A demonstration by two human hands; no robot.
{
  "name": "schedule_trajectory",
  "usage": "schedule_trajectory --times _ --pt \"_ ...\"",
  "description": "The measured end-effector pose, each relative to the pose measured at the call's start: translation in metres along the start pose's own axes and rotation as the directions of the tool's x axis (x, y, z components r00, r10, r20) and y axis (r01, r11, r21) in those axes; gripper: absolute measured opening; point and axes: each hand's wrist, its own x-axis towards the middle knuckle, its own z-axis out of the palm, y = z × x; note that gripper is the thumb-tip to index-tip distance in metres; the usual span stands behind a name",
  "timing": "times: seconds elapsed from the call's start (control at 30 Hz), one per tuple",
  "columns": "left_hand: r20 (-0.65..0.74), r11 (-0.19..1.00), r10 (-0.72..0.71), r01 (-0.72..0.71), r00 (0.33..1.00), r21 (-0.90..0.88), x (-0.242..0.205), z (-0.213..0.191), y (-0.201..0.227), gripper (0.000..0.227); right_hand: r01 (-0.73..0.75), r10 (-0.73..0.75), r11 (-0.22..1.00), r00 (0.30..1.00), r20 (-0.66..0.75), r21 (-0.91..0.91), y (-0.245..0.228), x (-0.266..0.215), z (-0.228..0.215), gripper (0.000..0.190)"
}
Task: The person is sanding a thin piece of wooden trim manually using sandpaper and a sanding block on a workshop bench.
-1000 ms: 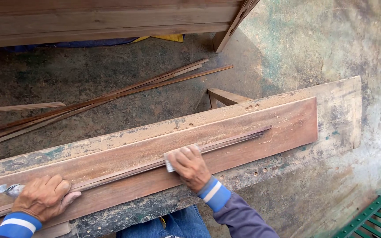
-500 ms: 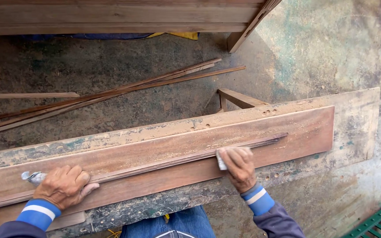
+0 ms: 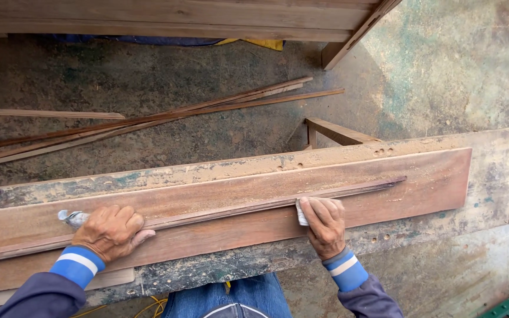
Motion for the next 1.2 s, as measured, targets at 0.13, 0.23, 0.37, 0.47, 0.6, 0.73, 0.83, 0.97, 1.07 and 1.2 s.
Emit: schedule_trajectory --times 0.13,0.23,0.37,0.47,0.6,0.73,0.83,0.97,1.07,1.2 --pt "-0.019 1.0 0.001 -0.001 1.0 -0.01 -0.003 -0.003 0.002 0.041 0.098 -0.098 0.995 0.995 -0.034 -0.01 -0.04 0.005 0.05 0.051" --pt "-0.07 1.0 0.024 -0.024 0.997 0.001 -0.001 -0.004 0.002 0.04 0.149 -0.149 0.989 0.989 0.002 0.012 -0.077 0.03 0.056 0.047" --pt "-0.105 0.999 0.032 -0.033 0.994 -0.008 -0.002 -0.003 0.001 0.041 0.188 -0.196 0.979 0.973 0.122 0.077 -0.057 0.029 0.035 0.05" --pt "-0.136 0.998 0.032 -0.038 0.99 -0.041 -0.004 -0.002 0.0 0.04 0.159 -0.161 0.987 0.977 0.14 0.023 -0.042 0.029 0.016 0.053" --pt "-0.173 0.994 0.041 -0.058 0.984 -0.092 -0.004 -0.003 -0.002 0.038 0.142 -0.139 0.99 0.978 0.154 -0.005 -0.063 0.022 0.052 0.053" --pt "-0.18 0.994 0.051 -0.067 0.982 -0.083 -0.006 0.002 -0.001 0.04 0.253 -0.253 0.967 0.959 0.124 0.017 -0.167 0.072 0.08 0.05" --pt "-0.171 0.996 0.055 -0.066 0.984 -0.06 -0.008 0.005 -0.002 0.04 0.276 -0.285 0.958 0.94 0.186 0.073 -0.199 0.082 0.094 0.049" --pt "-0.193 0.995 0.06 -0.075 0.979 -0.071 -0.009 0.006 -0.004 0.041 0.255 -0.254 0.967 0.957 0.141 0.012 -0.134 0.05 0.082 0.045" --pt "-0.201 0.993 0.061 -0.08 0.978 -0.09 -0.012 0.009 -0.004 0.042 0.193 -0.186 0.98 0.975 0.123 -0.054 -0.09 0.039 0.051 0.043" --pt "-0.213 0.991 0.061 -0.085 0.975 -0.106 -0.012 0.013 -0.004 0.042 0.153 -0.14 0.985 0.979 0.145 -0.082 -0.103 0.033 0.07 0.038"
